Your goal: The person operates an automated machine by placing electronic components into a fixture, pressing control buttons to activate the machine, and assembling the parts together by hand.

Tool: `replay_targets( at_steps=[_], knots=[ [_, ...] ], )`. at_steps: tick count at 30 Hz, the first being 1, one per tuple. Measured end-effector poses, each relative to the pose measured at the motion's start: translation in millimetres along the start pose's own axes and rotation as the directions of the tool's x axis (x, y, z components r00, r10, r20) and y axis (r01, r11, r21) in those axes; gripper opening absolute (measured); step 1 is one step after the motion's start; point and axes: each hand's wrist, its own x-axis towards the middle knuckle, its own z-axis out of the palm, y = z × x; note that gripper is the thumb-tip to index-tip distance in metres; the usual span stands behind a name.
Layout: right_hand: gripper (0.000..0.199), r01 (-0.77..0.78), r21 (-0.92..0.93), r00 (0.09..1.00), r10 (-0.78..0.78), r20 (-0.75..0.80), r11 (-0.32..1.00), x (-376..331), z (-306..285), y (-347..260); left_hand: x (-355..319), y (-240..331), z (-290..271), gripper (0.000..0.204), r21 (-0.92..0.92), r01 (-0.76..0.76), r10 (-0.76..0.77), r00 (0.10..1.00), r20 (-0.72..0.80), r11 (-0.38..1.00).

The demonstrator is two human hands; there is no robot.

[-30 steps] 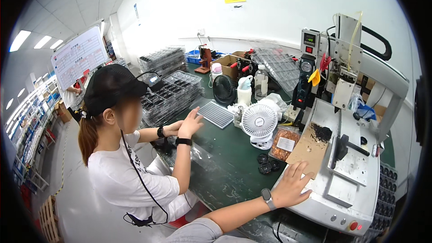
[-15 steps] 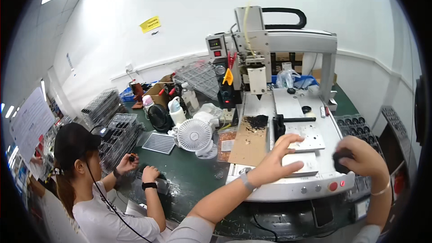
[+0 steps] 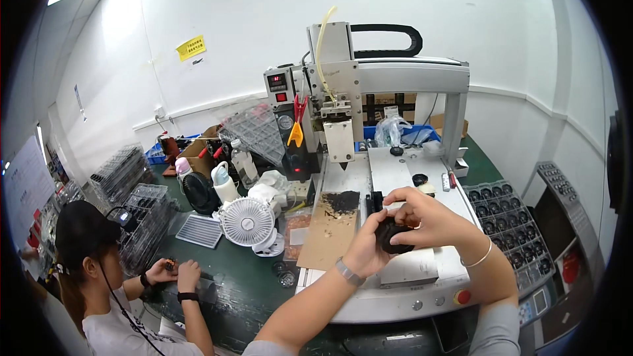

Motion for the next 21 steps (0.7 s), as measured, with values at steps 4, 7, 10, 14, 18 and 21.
replay_targets(
  at_steps=[4,7,10,14,18,21],
  knots=[
    [0.054,0.161,0.235,0.986,-0.147,-0.076,0.959,-1.7,-0.1,51.4,0.6,-2.1,4.8,0.057,-0.077,0.199,-0.191,0.977,0.099,0.977],
    [0.049,0.238,-0.098,0.957,-0.251,-0.147,0.966,-1.8,-2.7,65.4,1.9,-7.9,-1.9,0.055,-0.142,0.201,-0.186,0.976,0.111,0.969],
    [0.044,0.233,-0.167,0.948,-0.262,-0.18,0.958,-7.1,1.1,70.8,1.7,-14.9,-8.1,0.043,-0.07,0.142,-0.145,0.989,-0.041,0.987],
    [0.055,0.261,-0.228,0.944,-0.298,-0.143,0.938,-10.0,7.1,68.3,2.7,-16.4,-7.4,0.039,0.062,-0.012,0.017,0.997,-0.075,0.998],
    [0.071,0.304,-0.238,0.934,-0.338,-0.117,0.922,-11.1,8.2,58.7,4.2,-19.5,-1.3,0.038,0.133,-0.064,0.081,0.989,-0.126,0.989],
    [0.073,0.266,-0.289,0.95,-0.301,-0.083,0.92,-11.2,9.8,63.5,1.2,-14.2,-3.7,0.038,0.157,-0.062,0.071,0.996,-0.051,0.986]
  ],
)
